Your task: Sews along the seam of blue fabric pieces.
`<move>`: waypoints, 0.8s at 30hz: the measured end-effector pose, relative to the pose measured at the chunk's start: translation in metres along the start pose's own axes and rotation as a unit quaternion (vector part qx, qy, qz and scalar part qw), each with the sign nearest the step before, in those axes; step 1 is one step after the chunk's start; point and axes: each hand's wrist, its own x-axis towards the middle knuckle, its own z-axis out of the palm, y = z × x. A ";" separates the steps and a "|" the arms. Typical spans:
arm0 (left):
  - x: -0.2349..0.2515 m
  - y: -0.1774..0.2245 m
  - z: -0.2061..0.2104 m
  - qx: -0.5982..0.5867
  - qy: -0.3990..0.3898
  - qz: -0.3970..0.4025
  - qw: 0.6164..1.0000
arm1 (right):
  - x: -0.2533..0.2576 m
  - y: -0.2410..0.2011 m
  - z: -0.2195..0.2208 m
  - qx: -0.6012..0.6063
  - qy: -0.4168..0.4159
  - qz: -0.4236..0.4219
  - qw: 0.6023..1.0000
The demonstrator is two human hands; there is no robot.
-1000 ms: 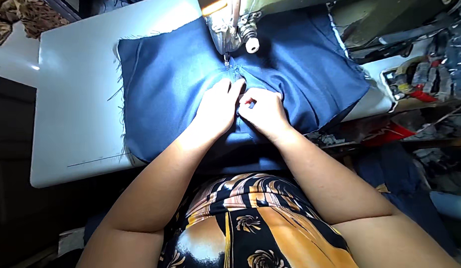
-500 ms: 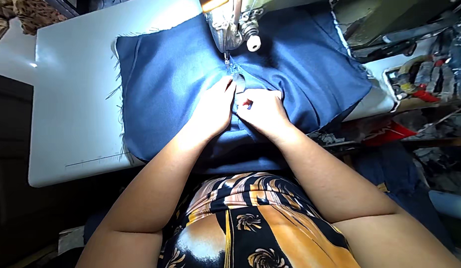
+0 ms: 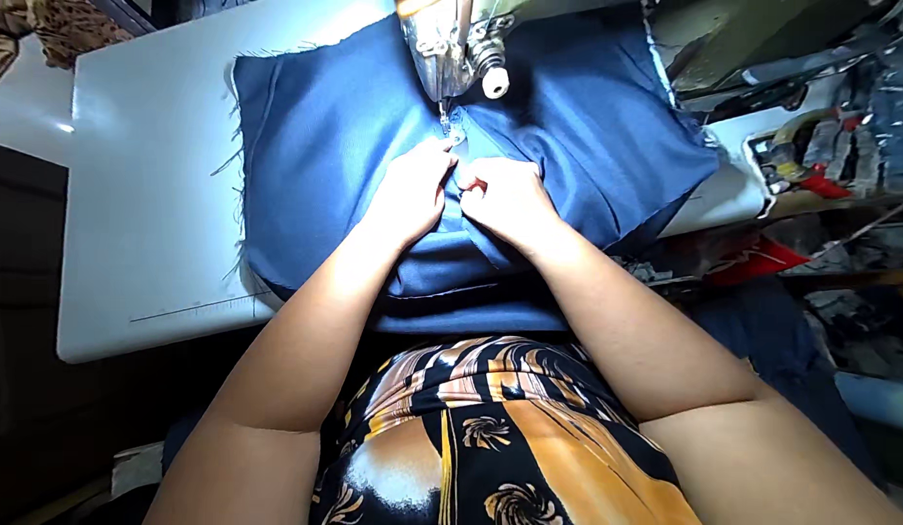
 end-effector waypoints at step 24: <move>-0.015 -0.004 0.002 -0.041 0.046 0.026 0.998 | -0.012 0.033 -0.012 -0.081 -0.046 -0.186 0.978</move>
